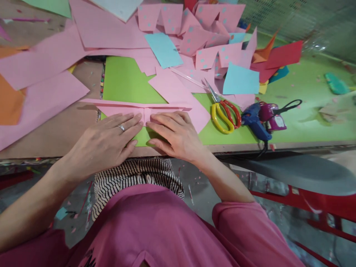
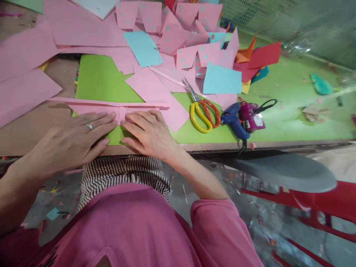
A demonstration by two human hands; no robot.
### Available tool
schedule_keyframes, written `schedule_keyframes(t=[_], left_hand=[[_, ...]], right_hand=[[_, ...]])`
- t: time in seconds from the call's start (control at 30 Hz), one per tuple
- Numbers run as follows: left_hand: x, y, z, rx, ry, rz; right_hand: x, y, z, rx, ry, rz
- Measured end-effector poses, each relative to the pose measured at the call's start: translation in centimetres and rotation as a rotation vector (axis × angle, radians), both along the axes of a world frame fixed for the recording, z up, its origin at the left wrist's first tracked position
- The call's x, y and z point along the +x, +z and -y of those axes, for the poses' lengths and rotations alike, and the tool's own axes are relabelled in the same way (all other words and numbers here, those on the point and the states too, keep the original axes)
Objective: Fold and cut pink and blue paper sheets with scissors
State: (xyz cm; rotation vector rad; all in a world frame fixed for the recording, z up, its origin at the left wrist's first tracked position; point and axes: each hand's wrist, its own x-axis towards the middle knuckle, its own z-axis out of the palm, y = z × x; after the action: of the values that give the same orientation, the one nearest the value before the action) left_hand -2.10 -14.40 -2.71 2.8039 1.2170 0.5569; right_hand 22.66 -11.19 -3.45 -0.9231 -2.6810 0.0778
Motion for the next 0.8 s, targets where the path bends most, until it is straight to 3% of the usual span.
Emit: schedule_keyframes(t=[0.33,0.53,0.7,0.8], left_hand=[[-0.1,0.2,0.1,-0.02,0.013,0.001],[0.1,0.1,0.0,-0.031,0.001,-0.013],[0.3,0.2,0.0,0.045,0.012,-0.045],[0.2,0.2,0.0,0.069,0.006,-0.058]], right_hand=[[0.0,0.0,-0.1,0.014,-0.014,0.026],[0.2,0.1,0.0,-0.025,-0.02,-0.074],[1.1,0.6,0.1,-0.027,-0.126,-0.104],[1.2,0.9,-0.3,-0.136,-0.217,-0.171]])
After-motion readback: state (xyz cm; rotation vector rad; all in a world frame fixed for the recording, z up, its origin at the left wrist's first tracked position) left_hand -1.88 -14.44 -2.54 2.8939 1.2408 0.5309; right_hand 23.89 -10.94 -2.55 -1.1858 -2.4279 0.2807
